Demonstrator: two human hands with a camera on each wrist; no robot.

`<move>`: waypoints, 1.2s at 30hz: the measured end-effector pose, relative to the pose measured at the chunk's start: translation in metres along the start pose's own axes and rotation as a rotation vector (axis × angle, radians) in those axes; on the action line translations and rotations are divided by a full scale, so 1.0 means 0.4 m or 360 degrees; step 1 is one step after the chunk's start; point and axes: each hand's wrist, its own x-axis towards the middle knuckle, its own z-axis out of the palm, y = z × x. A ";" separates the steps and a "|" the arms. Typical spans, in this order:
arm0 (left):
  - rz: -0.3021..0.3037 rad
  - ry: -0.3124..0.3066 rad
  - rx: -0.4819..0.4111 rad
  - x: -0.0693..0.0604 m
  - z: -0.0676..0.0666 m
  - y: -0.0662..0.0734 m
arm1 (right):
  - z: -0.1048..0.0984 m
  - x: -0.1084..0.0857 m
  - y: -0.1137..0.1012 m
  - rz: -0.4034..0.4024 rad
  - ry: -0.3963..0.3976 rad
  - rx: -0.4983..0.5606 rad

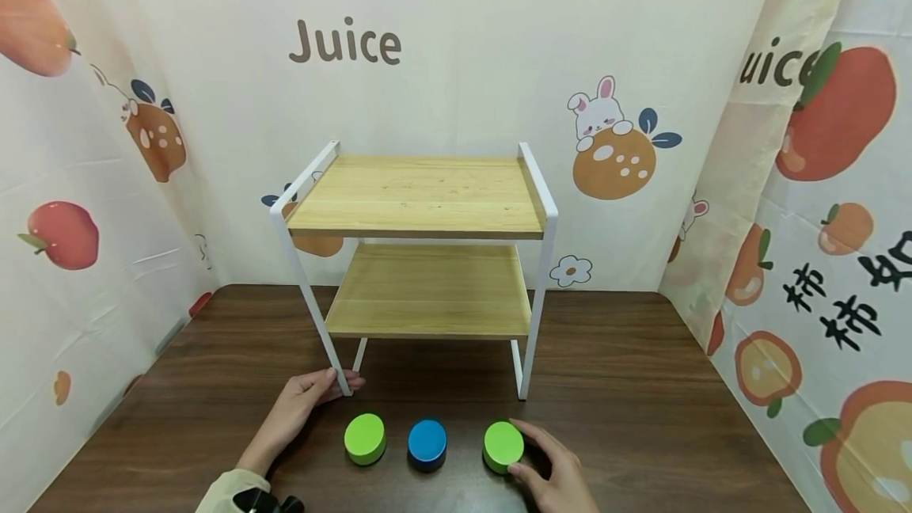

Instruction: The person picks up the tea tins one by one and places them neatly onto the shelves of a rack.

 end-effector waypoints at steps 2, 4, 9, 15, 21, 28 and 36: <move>-0.0008 0.0005 0.0001 0.000 0.000 0.000 | 0.000 0.000 0.002 -0.0029 0.0001 0.0011; -0.0014 0.0010 0.0004 0.001 0.001 0.000 | 0.001 -0.001 0.003 -0.0034 0.0001 0.0015; -0.0024 0.0016 0.0010 0.003 0.001 0.000 | 0.000 -0.002 0.001 0.0027 -0.0005 -0.0003; -0.0021 0.0012 0.0027 0.000 0.000 -0.001 | 0.000 -0.004 0.005 0.0033 -0.0037 0.0001; -0.0013 0.0007 0.0015 0.002 -0.001 -0.002 | -0.001 -0.002 0.009 0.0001 -0.0033 0.0007; -0.0009 0.0019 0.0013 0.000 -0.001 0.003 | 0.000 0.000 -0.002 0.0092 -0.0028 0.0000; -0.0008 0.0023 0.0003 -0.001 0.003 0.003 | -0.001 -0.002 0.003 -0.0015 -0.0004 0.0000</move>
